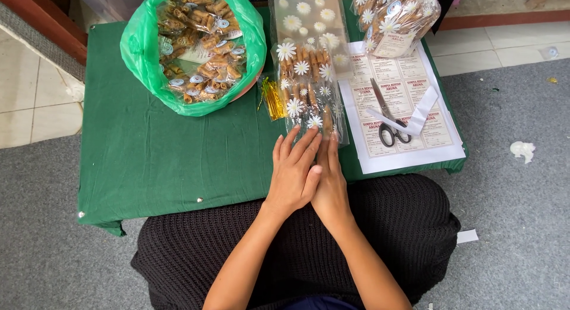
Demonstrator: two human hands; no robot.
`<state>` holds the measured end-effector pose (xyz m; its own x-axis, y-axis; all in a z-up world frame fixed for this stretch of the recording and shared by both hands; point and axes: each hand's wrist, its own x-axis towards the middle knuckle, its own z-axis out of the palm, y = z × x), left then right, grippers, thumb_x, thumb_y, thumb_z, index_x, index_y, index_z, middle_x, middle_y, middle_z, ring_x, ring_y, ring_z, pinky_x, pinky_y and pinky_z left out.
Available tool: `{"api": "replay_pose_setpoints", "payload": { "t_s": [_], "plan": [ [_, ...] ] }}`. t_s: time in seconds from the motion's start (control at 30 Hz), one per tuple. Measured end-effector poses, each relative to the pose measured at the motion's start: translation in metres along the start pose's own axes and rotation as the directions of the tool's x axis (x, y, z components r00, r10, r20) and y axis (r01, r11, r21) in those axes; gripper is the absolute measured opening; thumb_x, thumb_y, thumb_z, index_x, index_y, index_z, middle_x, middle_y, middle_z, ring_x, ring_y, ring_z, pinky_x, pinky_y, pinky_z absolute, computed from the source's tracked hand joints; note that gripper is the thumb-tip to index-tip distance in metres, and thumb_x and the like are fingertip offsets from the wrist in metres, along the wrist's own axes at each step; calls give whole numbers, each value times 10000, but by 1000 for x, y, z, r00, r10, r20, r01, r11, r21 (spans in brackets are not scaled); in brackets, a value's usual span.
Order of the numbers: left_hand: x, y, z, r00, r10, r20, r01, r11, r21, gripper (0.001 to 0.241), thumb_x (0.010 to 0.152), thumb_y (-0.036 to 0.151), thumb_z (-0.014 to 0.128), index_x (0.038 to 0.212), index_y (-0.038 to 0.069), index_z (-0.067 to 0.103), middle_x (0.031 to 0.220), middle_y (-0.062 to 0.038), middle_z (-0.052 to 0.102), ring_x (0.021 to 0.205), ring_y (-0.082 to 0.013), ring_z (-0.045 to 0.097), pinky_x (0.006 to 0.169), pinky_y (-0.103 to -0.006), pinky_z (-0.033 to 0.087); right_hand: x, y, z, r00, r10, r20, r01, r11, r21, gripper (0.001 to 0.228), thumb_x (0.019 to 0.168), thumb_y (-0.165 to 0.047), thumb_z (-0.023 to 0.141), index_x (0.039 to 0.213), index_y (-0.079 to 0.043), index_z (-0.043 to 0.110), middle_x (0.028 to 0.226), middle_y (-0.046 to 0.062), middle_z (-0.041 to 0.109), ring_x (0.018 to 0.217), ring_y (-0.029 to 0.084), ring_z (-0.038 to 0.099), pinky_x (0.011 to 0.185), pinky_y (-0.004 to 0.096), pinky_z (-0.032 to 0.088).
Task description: The person is packing small wrapped snacks into a decorative clear plastic bag, applying a sticker to each item before placement.
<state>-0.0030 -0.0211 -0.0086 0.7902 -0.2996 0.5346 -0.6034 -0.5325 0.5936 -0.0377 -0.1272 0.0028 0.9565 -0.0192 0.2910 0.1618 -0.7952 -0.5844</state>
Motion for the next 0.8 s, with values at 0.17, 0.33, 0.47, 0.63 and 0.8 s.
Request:
{"api": "replay_pose_setpoints", "payload": {
  "t_s": [0.17,0.33,0.47,0.63,0.8],
  "plan": [
    [0,0,-2,1000,-7,3,8,1000,-8,632,1068,460,262,1497,75,520,1584,-86,463,1505,-392,308,1204,-591,170,26,10,1,987,-143,75,143,990,6,704,977,-21,520,1574,147,186,1677,327,121,1573,422,102,1269,409,205],
    [0,-1,-1,1000,-10,6,10,1000,-20,631,1071,459,260,1500,72,514,1580,-87,466,1503,-398,307,1201,-588,178,40,26,13,988,-144,55,135,982,135,724,980,23,500,1578,156,113,1678,338,102,1577,417,74,1292,427,110],
    [-1,-1,1,1000,-11,7,11,1000,-17,631,1073,463,259,1489,72,527,1570,-88,474,1504,-398,305,1201,-587,178,44,34,20,993,-111,48,102,983,154,673,982,10,512,1570,121,204,1664,327,174,1561,407,146,1283,437,137],
    [0,0,-2,1000,-13,2,13,1000,-12,631,1076,467,258,1482,71,534,1553,-93,490,1497,-404,316,1202,-594,181,52,67,39,999,-26,21,20,974,226,492,1013,-5,492,1487,-3,360,1635,261,276,1504,403,291,1233,454,267],
    [0,0,0,1000,-7,2,7,1000,-14,628,1068,464,266,1483,77,535,1552,-88,497,1491,-408,327,1195,-589,194,53,75,41,986,152,74,-168,926,339,343,1029,-60,427,1362,-121,374,1580,182,425,1383,362,483,1130,457,383]
  ]
}}
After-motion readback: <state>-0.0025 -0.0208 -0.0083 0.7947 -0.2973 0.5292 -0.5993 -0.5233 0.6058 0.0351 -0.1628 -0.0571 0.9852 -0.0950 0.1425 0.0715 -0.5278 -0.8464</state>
